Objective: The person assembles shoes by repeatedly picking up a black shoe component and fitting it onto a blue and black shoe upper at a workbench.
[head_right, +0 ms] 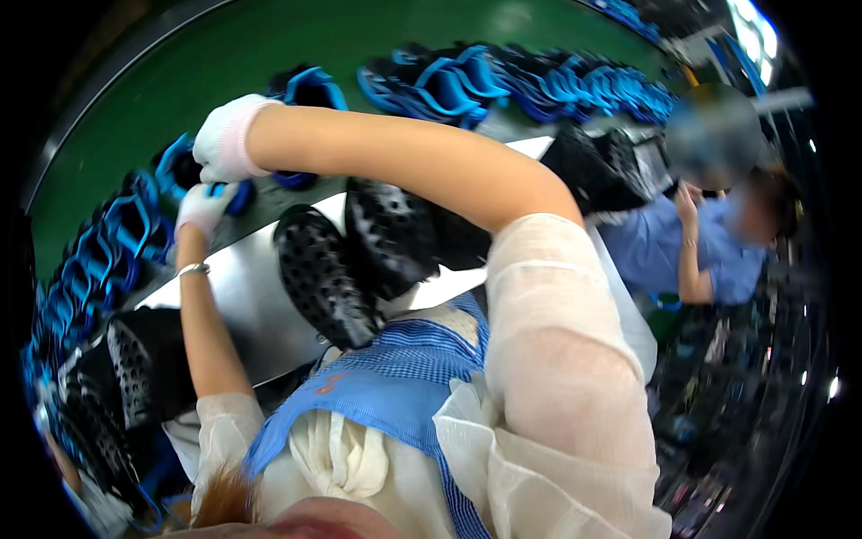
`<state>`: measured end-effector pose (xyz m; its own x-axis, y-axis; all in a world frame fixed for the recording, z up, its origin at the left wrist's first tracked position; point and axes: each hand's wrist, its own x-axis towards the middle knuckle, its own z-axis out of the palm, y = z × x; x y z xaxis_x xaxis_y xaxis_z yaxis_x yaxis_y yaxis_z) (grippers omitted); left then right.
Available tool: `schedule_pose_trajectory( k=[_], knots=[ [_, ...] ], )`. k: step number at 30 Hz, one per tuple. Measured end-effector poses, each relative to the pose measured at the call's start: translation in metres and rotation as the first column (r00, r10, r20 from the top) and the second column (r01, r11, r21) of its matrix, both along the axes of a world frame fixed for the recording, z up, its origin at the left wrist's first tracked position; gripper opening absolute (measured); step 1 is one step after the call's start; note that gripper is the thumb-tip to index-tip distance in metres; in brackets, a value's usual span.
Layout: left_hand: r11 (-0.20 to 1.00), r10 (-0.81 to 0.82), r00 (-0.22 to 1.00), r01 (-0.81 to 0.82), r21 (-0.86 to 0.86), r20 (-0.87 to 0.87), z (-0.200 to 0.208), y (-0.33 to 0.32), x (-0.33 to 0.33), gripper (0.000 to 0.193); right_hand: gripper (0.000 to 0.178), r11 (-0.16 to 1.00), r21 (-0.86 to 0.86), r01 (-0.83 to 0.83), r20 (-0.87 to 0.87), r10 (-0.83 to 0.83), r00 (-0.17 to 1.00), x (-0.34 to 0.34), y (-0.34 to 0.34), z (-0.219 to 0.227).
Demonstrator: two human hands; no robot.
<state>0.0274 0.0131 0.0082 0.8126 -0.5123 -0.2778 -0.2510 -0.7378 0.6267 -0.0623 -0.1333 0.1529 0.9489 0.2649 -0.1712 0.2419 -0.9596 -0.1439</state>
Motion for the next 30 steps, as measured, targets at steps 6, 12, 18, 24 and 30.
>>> schedule_pose_trajectory(
  k=[6, 12, 18, 24, 30],
  knots=[
    [0.99, 0.071, 0.91, -0.116, 0.086, 0.408, -0.013, 0.041, -0.019, 0.054, 0.031, 0.847, 0.216, 0.486, 0.237, -0.528, 0.815, -0.225, -0.12, 0.084],
    [0.925, 0.212, 0.695, -0.369, 0.088, 0.687, -0.002, 0.032, -0.058, 0.041, 0.023, 0.689, -0.019, 0.725, 0.355, -0.673, 0.649, -0.371, -0.185, 0.093],
    [0.963, 0.236, 0.6, -0.251, -0.101, 0.764, 0.022, 0.021, -0.079, 0.039, 0.035, 0.661, -0.315, 0.681, 0.33, -0.596, 0.732, -0.404, -0.206, 0.062],
    [0.979, 0.203, 0.666, -0.138, -0.149, 0.718, 0.032, 0.015, -0.092, 0.033, 0.034, 0.67, -0.283, 0.686, 0.281, -0.626, 0.728, -0.404, -0.228, 0.048],
    [0.968, 0.227, 0.786, -0.119, -0.219, 0.575, 0.035, 0.011, -0.097, 0.029, 0.032, 0.73, -0.142, 0.668, 0.166, -0.648, 0.744, -0.404, -0.234, 0.057]
  ],
)
